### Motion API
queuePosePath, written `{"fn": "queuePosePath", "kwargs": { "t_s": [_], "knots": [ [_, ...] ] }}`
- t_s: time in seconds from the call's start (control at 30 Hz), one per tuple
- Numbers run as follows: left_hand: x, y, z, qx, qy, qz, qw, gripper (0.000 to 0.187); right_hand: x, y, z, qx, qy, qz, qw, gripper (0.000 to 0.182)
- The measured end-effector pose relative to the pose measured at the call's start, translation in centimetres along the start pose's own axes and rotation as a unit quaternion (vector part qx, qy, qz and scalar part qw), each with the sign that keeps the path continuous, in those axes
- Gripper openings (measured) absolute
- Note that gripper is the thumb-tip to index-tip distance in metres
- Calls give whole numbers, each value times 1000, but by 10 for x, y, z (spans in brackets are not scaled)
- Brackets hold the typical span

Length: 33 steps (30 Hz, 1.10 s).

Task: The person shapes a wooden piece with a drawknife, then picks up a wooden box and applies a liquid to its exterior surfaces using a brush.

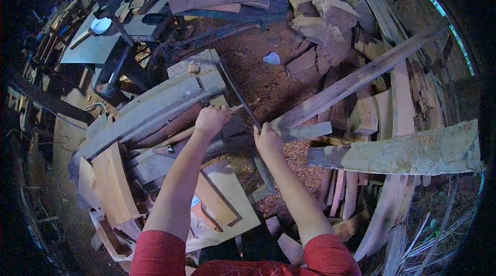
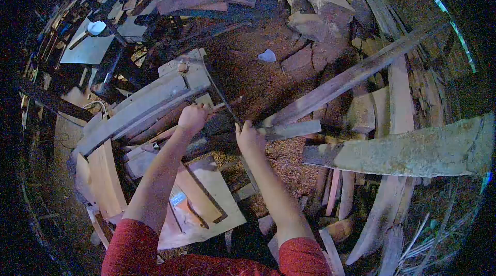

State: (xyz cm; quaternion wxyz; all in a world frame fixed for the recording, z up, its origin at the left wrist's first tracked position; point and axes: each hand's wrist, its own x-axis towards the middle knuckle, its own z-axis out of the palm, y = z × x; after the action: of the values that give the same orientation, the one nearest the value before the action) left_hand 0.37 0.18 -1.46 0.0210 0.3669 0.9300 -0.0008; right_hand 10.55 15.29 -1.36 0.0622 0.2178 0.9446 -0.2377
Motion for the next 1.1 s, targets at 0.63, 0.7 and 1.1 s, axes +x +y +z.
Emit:
{"fn": "queuePosePath", "kwargs": {
  "t_s": [0.63,0.7,1.1],
  "knots": [
    [4,2,-12,-8,-77,-9,997,23,14,20,29,146,-14,4,989,50],
    [6,1,4,-5,-35,-9,999,23,26,33,46,204,-30,16,978,52],
    [6,-1,8,9,6,4,1000,30,19,32,12,572,-297,158,748,42]
  ]
}}
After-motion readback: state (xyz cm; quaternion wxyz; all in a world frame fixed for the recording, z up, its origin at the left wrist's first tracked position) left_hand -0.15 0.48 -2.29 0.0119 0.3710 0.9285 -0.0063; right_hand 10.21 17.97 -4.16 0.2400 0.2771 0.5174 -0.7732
